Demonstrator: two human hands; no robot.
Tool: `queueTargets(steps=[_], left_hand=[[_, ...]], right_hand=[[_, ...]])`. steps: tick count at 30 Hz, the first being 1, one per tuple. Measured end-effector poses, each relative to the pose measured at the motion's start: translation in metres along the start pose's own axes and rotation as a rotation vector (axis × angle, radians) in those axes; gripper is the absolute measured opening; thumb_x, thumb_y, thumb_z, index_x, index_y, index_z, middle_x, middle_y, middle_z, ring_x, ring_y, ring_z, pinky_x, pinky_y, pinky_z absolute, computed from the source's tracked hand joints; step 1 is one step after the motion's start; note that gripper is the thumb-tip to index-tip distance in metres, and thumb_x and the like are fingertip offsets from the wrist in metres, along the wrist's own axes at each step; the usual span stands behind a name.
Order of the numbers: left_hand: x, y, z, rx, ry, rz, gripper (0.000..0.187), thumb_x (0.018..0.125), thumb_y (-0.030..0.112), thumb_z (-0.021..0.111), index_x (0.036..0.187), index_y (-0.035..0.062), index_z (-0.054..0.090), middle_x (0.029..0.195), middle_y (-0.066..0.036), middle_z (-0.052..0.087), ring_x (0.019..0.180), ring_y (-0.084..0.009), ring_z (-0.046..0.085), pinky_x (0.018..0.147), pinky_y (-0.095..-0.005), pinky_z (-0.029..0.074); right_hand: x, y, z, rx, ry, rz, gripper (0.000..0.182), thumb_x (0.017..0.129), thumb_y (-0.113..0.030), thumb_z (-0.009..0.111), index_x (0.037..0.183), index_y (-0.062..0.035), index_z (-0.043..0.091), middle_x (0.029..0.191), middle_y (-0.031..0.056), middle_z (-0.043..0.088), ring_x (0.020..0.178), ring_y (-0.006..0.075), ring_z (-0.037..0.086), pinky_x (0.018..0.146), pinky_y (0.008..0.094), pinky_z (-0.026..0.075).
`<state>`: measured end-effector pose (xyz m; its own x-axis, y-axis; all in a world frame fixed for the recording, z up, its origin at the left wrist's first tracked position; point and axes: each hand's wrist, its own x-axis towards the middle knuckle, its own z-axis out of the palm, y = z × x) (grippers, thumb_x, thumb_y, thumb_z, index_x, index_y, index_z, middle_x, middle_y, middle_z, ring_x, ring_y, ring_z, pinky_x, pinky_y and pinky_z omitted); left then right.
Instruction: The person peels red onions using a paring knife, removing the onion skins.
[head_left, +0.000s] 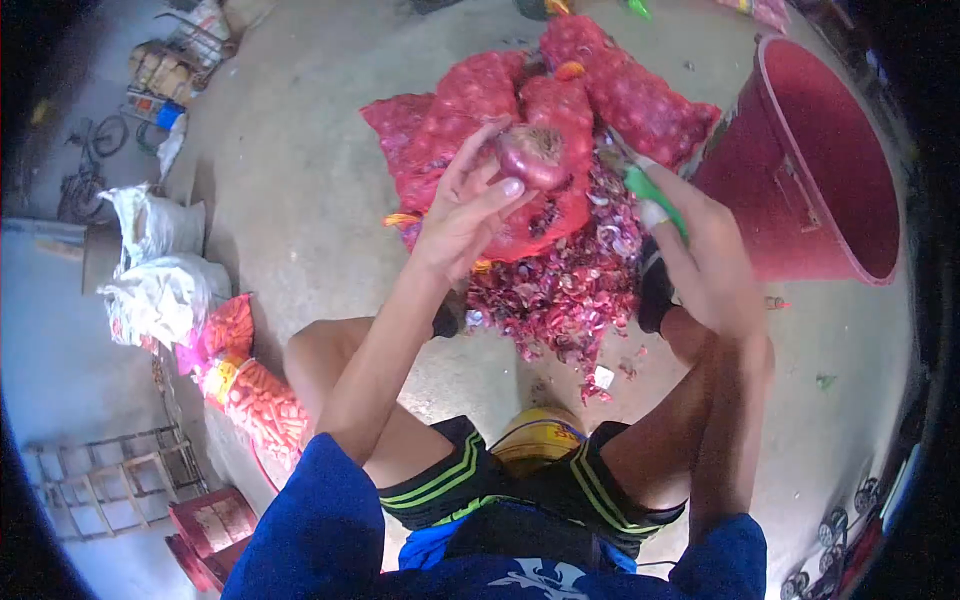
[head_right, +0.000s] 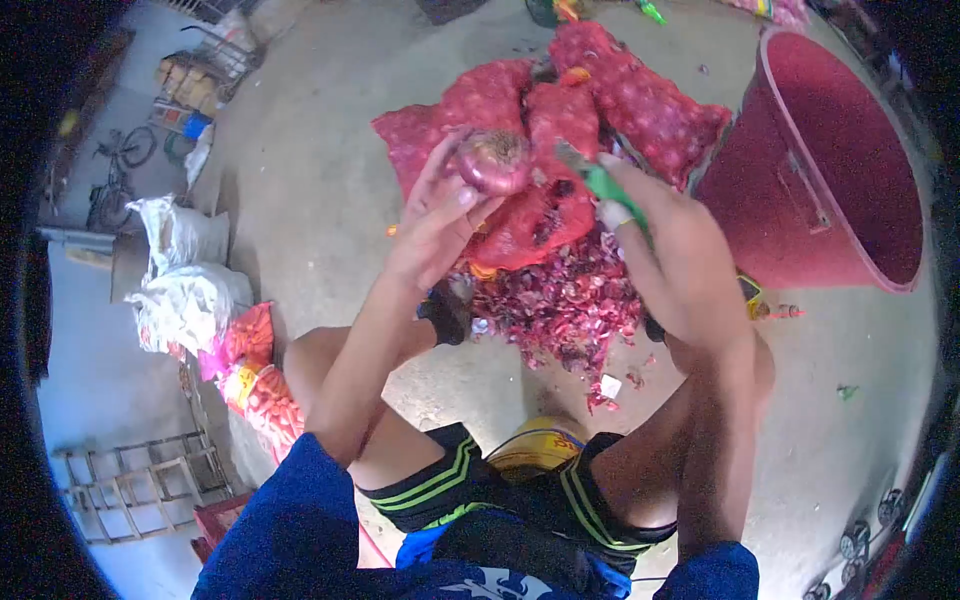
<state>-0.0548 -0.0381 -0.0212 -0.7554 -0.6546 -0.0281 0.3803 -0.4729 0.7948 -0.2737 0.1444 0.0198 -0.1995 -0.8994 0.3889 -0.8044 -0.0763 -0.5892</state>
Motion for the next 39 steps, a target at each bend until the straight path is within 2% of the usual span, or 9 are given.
queueTargets(steps=[2,3,5,7,13,17,25,29,39], left_hand=[[-0.019,0.018,0.004,0.049,-0.005,0.077,0.085,0.090,-0.011,0.074,0.164,0.0088,0.037,0.146,-0.013,0.060,0.131,-0.0239,0.064,0.112,-0.0403,0.054],[-0.030,0.022,0.003,0.052,-0.004,0.087,0.085,0.090,-0.011,0.074,0.164,0.0088,0.037,0.146,-0.013,0.060,0.131,-0.0239,0.064,0.112,-0.0403,0.054],[-0.046,0.027,0.002,0.115,-0.025,0.224,0.084,0.088,-0.013,0.074,0.163,0.0052,0.038,0.146,-0.014,0.060,0.131,-0.0241,0.064,0.112,-0.0407,0.054],[-0.062,0.028,0.000,0.114,-0.001,0.241,0.085,0.087,-0.014,0.075,0.162,0.0033,0.039,0.145,-0.014,0.060,0.130,-0.0242,0.065,0.112,-0.0409,0.055],[-0.076,0.020,0.000,0.153,0.014,0.299,0.091,0.080,-0.017,0.080,0.160,0.0004,0.041,0.146,-0.013,0.058,0.127,-0.0241,0.066,0.108,-0.0403,0.059],[-0.073,0.019,-0.003,0.183,0.063,0.374,0.090,0.075,-0.019,0.083,0.155,0.0005,0.046,0.144,-0.012,0.059,0.127,-0.0236,0.065,0.106,-0.0392,0.060],[-0.066,0.020,-0.006,0.254,0.110,0.424,0.086,0.074,-0.018,0.085,0.150,0.0000,0.048,0.142,-0.013,0.060,0.127,-0.0228,0.065,0.104,-0.0378,0.061],[-0.063,0.019,-0.004,0.209,0.107,0.440,0.085,0.075,-0.018,0.084,0.150,-0.0004,0.048,0.141,-0.015,0.061,0.126,-0.0234,0.065,0.104,-0.0385,0.061],[-0.056,0.015,0.000,0.208,0.087,0.427,0.085,0.075,-0.019,0.083,0.150,-0.0009,0.048,0.139,-0.017,0.062,0.125,-0.0250,0.066,0.104,-0.0399,0.061]], right_hand=[[0.001,-0.034,0.012,0.324,-0.030,0.092,0.051,0.100,-0.007,0.061,0.150,-0.0018,0.054,0.100,0.0245,0.071,0.091,0.0455,0.070,0.082,0.0495,0.054],[-0.001,-0.039,0.024,0.402,0.012,-0.019,0.060,0.099,-0.005,0.063,0.156,-0.0027,0.047,0.092,0.0219,0.069,0.078,0.0423,0.068,0.073,0.0477,0.052],[-0.001,-0.064,0.029,0.386,-0.036,-0.041,0.063,0.099,-0.006,0.064,0.158,-0.0035,0.044,0.092,0.0218,0.069,0.078,0.0418,0.068,0.072,0.0475,0.052],[-0.005,-0.078,0.038,0.344,-0.097,-0.040,0.070,0.098,-0.007,0.066,0.162,-0.0052,0.039,0.094,0.0220,0.070,0.078,0.0425,0.068,0.072,0.0474,0.052],[-0.008,-0.073,0.067,0.350,-0.058,-0.151,0.070,0.100,-0.011,0.067,0.163,-0.0055,0.038,0.098,0.0240,0.072,0.081,0.0451,0.070,0.073,0.0501,0.053],[-0.005,-0.079,0.068,0.352,-0.118,-0.108,0.069,0.101,-0.012,0.066,0.163,-0.0053,0.036,0.096,0.0238,0.072,0.081,0.0451,0.070,0.073,0.0503,0.053],[0.000,-0.081,0.072,0.314,-0.021,-0.159,0.068,0.101,-0.010,0.065,0.162,-0.0057,0.036,0.087,0.0183,0.068,0.072,0.0416,0.067,0.067,0.0485,0.051],[0.001,-0.080,0.069,0.383,-0.054,-0.104,0.068,0.100,-0.009,0.066,0.162,-0.0060,0.037,0.088,0.0178,0.068,0.073,0.0413,0.067,0.066,0.0492,0.050],[0.001,-0.069,0.064,0.301,-0.018,-0.124,0.069,0.098,-0.008,0.066,0.161,-0.0053,0.037,0.088,0.0192,0.067,0.077,0.0439,0.068,0.069,0.0504,0.051]])
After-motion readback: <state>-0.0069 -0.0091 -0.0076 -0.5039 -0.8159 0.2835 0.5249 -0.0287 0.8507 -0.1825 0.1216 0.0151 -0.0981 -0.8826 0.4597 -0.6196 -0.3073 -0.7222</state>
